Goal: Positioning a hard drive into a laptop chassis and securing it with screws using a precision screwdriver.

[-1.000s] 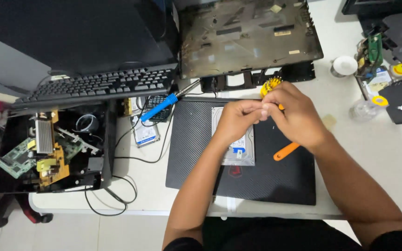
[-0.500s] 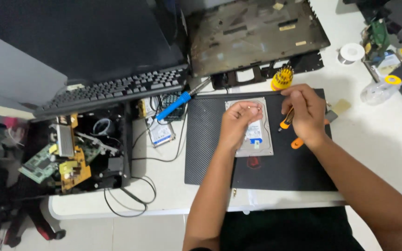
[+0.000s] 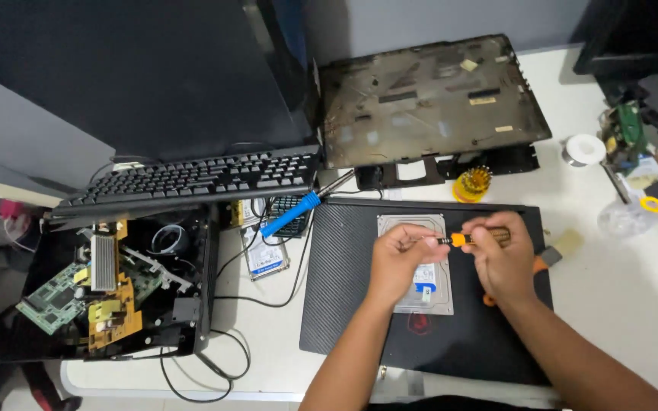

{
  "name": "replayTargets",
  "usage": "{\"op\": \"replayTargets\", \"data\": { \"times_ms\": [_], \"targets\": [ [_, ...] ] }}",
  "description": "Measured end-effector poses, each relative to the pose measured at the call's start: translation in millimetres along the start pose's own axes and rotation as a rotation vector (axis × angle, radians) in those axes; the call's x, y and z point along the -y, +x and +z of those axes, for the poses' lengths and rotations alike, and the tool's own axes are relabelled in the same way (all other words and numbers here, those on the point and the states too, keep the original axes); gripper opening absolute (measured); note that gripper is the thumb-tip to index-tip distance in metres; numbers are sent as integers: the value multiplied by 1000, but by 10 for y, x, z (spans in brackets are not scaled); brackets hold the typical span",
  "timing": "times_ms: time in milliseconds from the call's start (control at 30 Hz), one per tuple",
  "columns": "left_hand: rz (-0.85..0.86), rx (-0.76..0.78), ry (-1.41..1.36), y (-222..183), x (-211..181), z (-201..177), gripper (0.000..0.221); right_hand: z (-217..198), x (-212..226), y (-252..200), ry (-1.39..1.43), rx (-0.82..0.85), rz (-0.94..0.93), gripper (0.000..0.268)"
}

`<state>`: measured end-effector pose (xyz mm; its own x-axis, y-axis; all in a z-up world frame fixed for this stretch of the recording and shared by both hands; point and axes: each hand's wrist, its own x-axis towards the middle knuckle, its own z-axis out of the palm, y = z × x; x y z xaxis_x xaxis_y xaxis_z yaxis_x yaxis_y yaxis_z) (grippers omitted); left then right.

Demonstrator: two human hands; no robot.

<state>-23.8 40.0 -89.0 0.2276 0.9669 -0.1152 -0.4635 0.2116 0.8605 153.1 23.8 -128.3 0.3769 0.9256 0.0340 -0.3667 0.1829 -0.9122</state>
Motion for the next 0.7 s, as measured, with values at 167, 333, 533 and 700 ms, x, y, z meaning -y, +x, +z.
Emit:
{"op": "replayTargets", "data": {
  "times_ms": [167,333,533,700],
  "targets": [
    [4,-4,10,16,30,6,13,-55,-10,-38,-45,-28,-114,25],
    [-26,-7,-7,41,4,20,11,-92,-29,-1,-35,32,-178,28],
    [37,21,-4,24,17,-9,9,36,141,-8,-128,133,-287,31],
    [39,-19,-99,42,26,-96,16,145,258,-97,-226,219,-210,31]
  ]
}}
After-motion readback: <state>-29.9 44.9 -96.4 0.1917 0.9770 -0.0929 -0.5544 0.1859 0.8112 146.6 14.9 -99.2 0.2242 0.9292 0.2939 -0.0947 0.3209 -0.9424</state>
